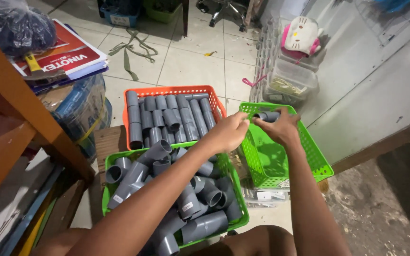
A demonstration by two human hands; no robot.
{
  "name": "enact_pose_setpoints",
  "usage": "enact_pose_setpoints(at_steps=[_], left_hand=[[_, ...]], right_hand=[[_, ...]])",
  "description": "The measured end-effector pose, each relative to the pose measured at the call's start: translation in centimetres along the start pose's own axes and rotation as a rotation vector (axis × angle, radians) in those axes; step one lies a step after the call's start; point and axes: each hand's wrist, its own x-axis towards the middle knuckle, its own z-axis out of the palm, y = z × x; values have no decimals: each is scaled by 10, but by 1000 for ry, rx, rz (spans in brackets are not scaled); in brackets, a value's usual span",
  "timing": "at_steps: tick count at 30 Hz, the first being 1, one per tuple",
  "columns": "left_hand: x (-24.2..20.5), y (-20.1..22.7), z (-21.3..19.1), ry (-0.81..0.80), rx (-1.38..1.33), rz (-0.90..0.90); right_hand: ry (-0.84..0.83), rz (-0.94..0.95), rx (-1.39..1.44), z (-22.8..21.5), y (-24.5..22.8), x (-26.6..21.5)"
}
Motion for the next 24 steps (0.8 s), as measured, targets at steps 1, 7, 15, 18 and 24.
enact_pose_setpoints(at_steps=[1, 7, 15, 18, 24], left_hand=[[-16, 14, -7, -4, 1, 3], [-35, 12, -16, -135, 152, 44], [-17, -17, -3, -246, 98, 71], [-22, -8, -6, -293, 167, 64], [-21, -11, 12, -253, 483, 105]], right_hand=[[4, 4, 1, 2, -2, 0], [-78, 179, -45, 60, 44, 56], [-127, 237, -211, 126, 90, 116], [-158, 257, -229, 117, 75, 108], [-198, 121, -285, 149, 131, 153]])
